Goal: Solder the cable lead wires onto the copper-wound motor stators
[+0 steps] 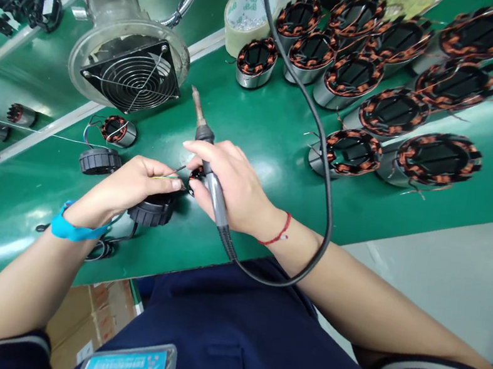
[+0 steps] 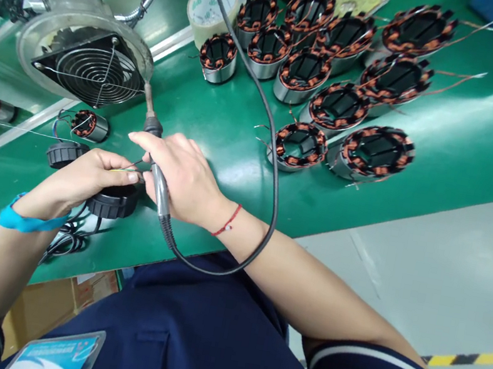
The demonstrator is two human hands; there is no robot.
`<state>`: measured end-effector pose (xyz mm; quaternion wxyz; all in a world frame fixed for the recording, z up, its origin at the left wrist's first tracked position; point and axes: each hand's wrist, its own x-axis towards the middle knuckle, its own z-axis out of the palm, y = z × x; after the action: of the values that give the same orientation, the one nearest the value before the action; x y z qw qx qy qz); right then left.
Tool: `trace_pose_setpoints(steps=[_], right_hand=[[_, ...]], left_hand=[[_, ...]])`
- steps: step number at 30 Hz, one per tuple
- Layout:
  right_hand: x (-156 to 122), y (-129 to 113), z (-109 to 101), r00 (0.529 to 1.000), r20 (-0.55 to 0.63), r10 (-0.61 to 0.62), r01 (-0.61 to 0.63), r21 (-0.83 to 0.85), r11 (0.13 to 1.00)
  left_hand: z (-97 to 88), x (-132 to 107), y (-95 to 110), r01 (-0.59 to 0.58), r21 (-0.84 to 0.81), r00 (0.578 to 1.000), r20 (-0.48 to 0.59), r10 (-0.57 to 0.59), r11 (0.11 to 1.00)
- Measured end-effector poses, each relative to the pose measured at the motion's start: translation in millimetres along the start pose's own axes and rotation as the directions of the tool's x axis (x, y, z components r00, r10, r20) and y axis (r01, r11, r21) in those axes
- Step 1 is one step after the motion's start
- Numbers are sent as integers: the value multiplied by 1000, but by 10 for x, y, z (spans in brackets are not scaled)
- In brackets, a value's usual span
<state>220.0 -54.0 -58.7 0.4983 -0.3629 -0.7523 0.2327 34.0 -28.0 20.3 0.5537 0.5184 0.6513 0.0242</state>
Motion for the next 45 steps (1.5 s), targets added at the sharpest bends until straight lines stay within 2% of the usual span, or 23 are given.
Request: trace_pose_setpoints(steps=[3, 5, 7, 9, 12, 14, 16, 18, 19, 21, 22, 25, 26, 27, 28, 31, 33, 37, 39, 42, 45], right_hand=[[-12, -35, 29, 995, 96, 7, -1, -59, 998], [-25, -54, 64, 993, 119, 23, -10, -109, 994], [-37, -61, 96, 996, 88, 24, -14, -110, 994], [-47, -52, 118, 999, 40, 13, -9, -78, 997], [-50, -18, 129, 1000, -1, 2, -2, -55, 998], [-43, 1, 127, 1000, -10, -6, 5, -63, 998], [-33, 5, 119, 1000, -19, -2, 1, -57, 998], [-25, -2, 103, 999, -24, 22, -24, -51, 998], [-22, -7, 91, 999, -29, 41, -43, -53, 998], [-19, -12, 65, 997, -44, 71, -73, -57, 996], [-18, -12, 54, 996, -49, 80, -82, -54, 995], [-18, -4, 38, 995, -41, 92, -93, -20, 995], [-20, -2, 38, 995, -31, 95, -95, -12, 995], [-24, 0, 40, 995, -18, 96, -96, -8, 995], [-30, 2, 43, 995, -5, 97, -97, -7, 995], [-59, 17, 48, 994, 18, 105, -105, -9, 994], [-78, 34, 43, 993, 16, 119, -119, -16, 993], [-92, 66, 22, 991, 12, 135, -134, -51, 990], [-84, 88, 16, 991, 16, 133, -132, -75, 988], [-74, 154, 22, 993, 7, 116, -114, -116, 987], [-95, 260, 43, 996, 20, 84, -81, -134, 988]], left_hand=[[-32, -21, -49, -45, -83, 999, 20, 47, 995], [-64, -39, -79, -88, -130, 996, 5, 89, 988], [-82, -48, -92, -106, -143, 994, 19, 110, 984], [-65, -43, -85, -102, -113, 990, 84, 112, 988], [40, -19, -52, -106, -38, 977, 182, 111, 994], [124, -8, -40, -105, -53, 977, 182, 113, 993], [165, -9, -60, -116, -84, 988, 95, 124, 990], [120, -19, -128, -164, -40, 984, -75, 161, 986], [61, -24, -180, -191, 12, 965, -179, 190, 981], [-112, -40, -304, -199, 137, 894, -381, 237, 970], [-212, -50, -366, -167, 192, 848, -473, 240, 967], [-468, -83, -491, 11, 347, 697, -675, 242, 938], [-516, -87, -499, 81, 409, 669, -698, 255, 909], [-543, -83, -490, 149, 474, 669, -695, 265, 868], [-552, -70, -465, 217, 534, 689, -677, 259, 817], [-521, 20, -350, 371, 634, 782, -607, 139, 679], [-511, 86, -291, 403, 643, 803, -590, 84, 651], [-634, 122, -322, 355, 650, 820, -562, 109, 672], [-797, 125, -391, 342, 645, 821, -559, 117, 684], [-1176, 232, -447, 365, 610, 797, -596, 103, 704], [-1621, 491, -339, 374, 579, 756, -643, 124, 724]])
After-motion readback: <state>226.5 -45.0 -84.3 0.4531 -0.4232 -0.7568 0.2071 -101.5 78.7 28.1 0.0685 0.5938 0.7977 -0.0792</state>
